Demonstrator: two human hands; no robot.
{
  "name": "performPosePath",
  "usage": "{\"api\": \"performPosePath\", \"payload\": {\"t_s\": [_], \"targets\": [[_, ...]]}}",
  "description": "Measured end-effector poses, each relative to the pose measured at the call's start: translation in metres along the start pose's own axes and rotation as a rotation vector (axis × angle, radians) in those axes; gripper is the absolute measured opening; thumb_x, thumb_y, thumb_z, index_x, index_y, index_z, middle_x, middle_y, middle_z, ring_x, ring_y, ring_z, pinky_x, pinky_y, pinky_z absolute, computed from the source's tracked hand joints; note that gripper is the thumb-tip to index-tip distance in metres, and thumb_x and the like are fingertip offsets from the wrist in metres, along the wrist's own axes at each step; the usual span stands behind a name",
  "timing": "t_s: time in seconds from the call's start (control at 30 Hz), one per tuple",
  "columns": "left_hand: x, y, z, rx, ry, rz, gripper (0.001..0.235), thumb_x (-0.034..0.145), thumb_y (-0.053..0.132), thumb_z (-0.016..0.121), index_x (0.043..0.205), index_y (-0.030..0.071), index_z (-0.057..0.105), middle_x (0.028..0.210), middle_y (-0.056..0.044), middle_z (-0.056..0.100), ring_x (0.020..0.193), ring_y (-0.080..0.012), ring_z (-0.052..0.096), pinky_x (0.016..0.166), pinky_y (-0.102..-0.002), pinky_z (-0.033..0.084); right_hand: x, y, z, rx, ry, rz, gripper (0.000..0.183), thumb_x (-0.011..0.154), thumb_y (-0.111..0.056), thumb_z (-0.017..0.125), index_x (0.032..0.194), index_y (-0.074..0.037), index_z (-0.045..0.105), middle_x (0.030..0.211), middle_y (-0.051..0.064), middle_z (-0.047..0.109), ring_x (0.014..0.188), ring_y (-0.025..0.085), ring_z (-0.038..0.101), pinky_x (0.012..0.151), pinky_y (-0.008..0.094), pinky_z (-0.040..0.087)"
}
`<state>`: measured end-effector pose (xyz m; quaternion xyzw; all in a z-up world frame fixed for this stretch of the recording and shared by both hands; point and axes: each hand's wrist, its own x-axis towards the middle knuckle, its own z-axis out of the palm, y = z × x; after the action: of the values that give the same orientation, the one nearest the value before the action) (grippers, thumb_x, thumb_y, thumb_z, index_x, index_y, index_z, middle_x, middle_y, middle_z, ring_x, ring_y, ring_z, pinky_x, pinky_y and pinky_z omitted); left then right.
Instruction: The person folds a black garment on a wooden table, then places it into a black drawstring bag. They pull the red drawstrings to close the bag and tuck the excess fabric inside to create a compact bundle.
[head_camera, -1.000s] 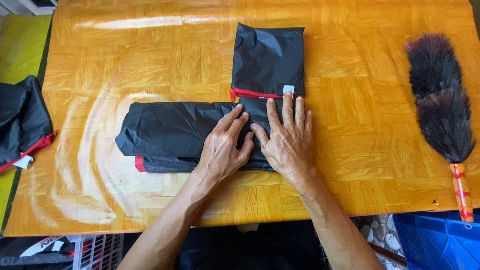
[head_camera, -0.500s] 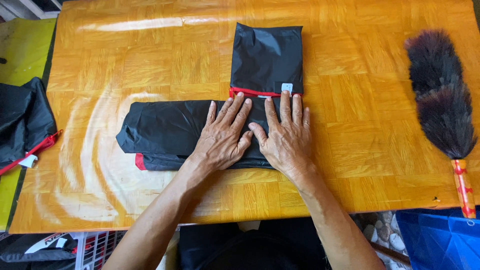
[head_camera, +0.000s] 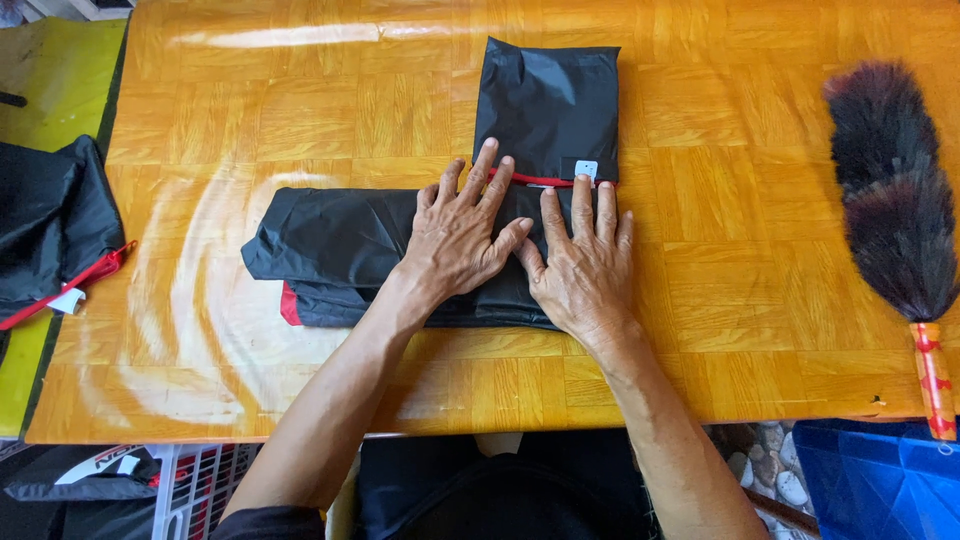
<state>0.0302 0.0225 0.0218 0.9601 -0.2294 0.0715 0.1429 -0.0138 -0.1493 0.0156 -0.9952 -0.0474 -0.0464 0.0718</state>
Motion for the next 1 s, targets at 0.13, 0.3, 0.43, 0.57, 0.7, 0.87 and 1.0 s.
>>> {"api": "performPosePath", "payload": {"t_s": [0.13,0.3,0.43,0.57,0.7,0.87,1.0], "targets": [[0.003,-0.002,0.011,0.019,-0.016,-0.037,0.072,0.102,0.061,0.036,0.162,0.022,0.031,0.157,-0.014,0.044,0.143,-0.0394,0.043,0.110,-0.058,0.034,0.002,-0.001,-0.006,-0.022,-0.001,0.017,0.068,0.102,-0.058,0.040,0.158,-0.020,0.042,0.166,0.022,0.027,0.155,0.043,0.019,0.119,0.067,0.019],[-0.006,0.005,0.008,0.010,0.029,-0.072,0.058,0.108,0.043,0.037,0.163,0.028,0.030,0.165,-0.014,0.034,0.147,-0.0439,0.036,0.113,-0.060,0.031,0.001,0.001,-0.007,0.030,-0.021,-0.018,0.071,0.103,-0.060,0.036,0.159,-0.017,0.041,0.166,0.025,0.027,0.154,0.044,0.020,0.119,0.068,0.018],[-0.010,0.006,0.011,-0.003,0.093,-0.023,0.052,0.108,0.037,0.046,0.159,0.026,0.043,0.169,-0.010,0.027,0.151,-0.0438,0.027,0.114,-0.063,0.030,0.002,0.004,-0.007,0.049,-0.027,-0.033,0.071,0.104,-0.060,0.036,0.159,-0.015,0.041,0.164,0.026,0.029,0.153,0.046,0.022,0.118,0.069,0.019],[-0.010,0.001,0.027,0.065,0.181,0.043,0.048,0.108,0.037,0.046,0.149,0.016,0.055,0.151,-0.009,0.055,0.144,-0.0363,0.042,0.112,-0.060,0.033,0.005,0.005,-0.010,0.031,-0.052,-0.049,0.072,0.104,-0.061,0.035,0.159,-0.016,0.040,0.163,0.025,0.031,0.153,0.045,0.024,0.119,0.067,0.019],[-0.013,0.001,0.030,0.049,0.172,0.021,0.051,0.109,0.041,0.040,0.151,0.016,0.053,0.150,-0.008,0.056,0.143,-0.0342,0.045,0.113,-0.060,0.030,0.004,0.009,-0.003,0.016,-0.001,-0.092,0.070,0.104,-0.061,0.038,0.159,-0.018,0.041,0.163,0.025,0.032,0.152,0.047,0.024,0.116,0.069,0.024],[-0.021,0.001,0.030,-0.016,0.216,0.004,0.052,0.108,0.037,0.043,0.155,0.014,0.048,0.155,-0.012,0.051,0.146,-0.0387,0.041,0.116,-0.062,0.026,-0.005,0.008,-0.007,0.014,0.045,-0.138,0.075,0.101,-0.066,0.042,0.161,-0.023,0.037,0.163,0.027,0.028,0.151,0.049,0.023,0.110,0.073,0.029],[-0.046,0.016,0.003,0.156,0.295,-0.041,0.053,0.108,0.041,0.046,0.155,0.018,0.049,0.156,-0.018,0.049,0.151,-0.0476,0.026,0.111,-0.080,0.005,-0.005,0.008,-0.011,0.031,0.049,-0.151,0.084,0.093,-0.078,0.043,0.161,-0.029,0.038,0.163,0.027,0.026,0.151,0.050,0.021,0.105,0.074,0.033]]}}
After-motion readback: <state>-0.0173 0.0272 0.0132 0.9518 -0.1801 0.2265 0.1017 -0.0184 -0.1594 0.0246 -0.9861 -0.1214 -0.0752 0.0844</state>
